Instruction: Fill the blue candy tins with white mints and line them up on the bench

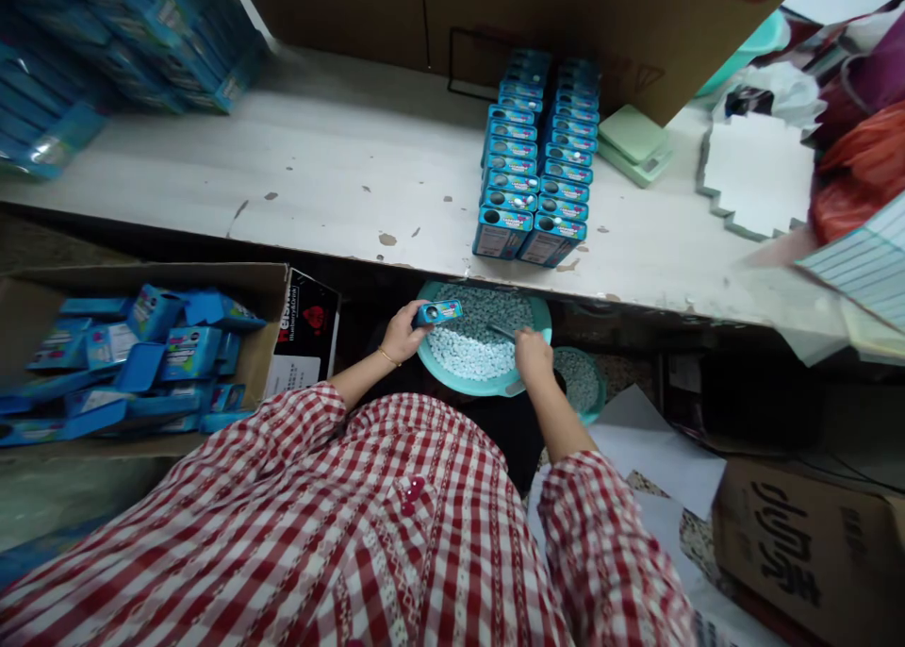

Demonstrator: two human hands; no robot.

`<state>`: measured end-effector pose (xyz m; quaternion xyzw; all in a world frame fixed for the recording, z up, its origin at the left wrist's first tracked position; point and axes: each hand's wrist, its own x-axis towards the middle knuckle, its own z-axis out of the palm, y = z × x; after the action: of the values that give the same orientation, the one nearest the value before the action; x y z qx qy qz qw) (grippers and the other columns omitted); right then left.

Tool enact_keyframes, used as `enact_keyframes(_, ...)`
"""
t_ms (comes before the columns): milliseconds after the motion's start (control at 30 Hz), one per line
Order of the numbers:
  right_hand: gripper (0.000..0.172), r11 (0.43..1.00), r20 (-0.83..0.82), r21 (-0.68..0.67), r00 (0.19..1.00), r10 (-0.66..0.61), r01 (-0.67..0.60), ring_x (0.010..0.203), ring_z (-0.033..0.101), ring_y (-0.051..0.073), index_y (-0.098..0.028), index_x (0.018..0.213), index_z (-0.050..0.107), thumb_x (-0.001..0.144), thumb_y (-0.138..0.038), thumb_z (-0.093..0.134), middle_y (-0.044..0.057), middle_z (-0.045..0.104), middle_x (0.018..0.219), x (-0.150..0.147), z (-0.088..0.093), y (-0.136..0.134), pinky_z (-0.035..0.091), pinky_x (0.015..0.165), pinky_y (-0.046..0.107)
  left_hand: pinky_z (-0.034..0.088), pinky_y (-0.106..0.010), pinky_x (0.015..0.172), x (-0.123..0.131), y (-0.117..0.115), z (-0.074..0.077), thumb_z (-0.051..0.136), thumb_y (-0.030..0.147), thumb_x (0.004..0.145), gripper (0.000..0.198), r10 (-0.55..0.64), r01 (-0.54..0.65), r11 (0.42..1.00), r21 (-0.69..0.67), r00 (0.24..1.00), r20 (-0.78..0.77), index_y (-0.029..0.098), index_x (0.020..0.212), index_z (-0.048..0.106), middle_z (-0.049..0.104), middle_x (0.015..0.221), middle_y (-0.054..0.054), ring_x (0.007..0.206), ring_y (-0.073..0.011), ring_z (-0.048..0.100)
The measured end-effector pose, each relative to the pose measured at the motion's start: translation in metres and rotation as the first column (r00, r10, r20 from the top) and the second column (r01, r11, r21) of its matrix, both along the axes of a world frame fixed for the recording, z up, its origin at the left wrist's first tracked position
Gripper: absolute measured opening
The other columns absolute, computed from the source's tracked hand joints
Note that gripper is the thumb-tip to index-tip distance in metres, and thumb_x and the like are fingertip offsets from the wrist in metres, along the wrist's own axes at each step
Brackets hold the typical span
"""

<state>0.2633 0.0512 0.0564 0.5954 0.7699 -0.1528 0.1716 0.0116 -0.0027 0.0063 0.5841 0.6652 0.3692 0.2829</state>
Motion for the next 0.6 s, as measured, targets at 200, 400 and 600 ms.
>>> enact_keyframes(200,0.035,0.995,-0.226,-0.094,0.973,-0.04,0.019,0.089,0.061,0.015,-0.016,0.106,0.068,0.086,-0.012,0.041,0.007,0.07,0.094,-0.053,-0.07,-0.014,0.045,0.076,0.021,0.047,-0.037,0.091,-0.011,-0.004,0.002,0.063,0.017,0.071,0.039,0.088,-0.089,0.996,0.009,0.994,0.061,0.018,0.11,0.056,0.065,0.109,-0.007,0.099,-0.0223,0.06)
enact_keyframes(400,0.031,0.909,-0.623,-0.373,0.675,-0.395,0.188,0.069,0.059,0.013,-0.012,0.092,0.071,0.076,-0.012,0.044,0.003,0.069,0.076,-0.048,-0.078,-0.011,0.048,0.067,0.022,0.049,-0.034,0.088,-0.016,-0.004,0.004,0.065,0.021,0.073,0.037,0.138,-0.139,0.99,0.008,0.985,0.104,0.018,0.109,0.056,0.066,0.103,-0.005,0.095,-0.0205,0.061)
enact_keyframes(600,0.032,0.912,-0.673,-0.37,0.625,-0.396,0.18,0.062,0.057,0.013,-0.013,0.093,0.073,0.072,-0.016,0.049,0.004,0.069,0.077,-0.006,-0.031,-0.007,0.048,0.061,0.024,0.049,-0.034,0.089,-0.015,0.002,0.003,0.064,0.019,0.073,0.038,0.141,-0.143,0.99,0.017,0.987,0.076,0.018,0.11,0.056,0.065,0.105,-0.006,0.096,-0.021,0.061)
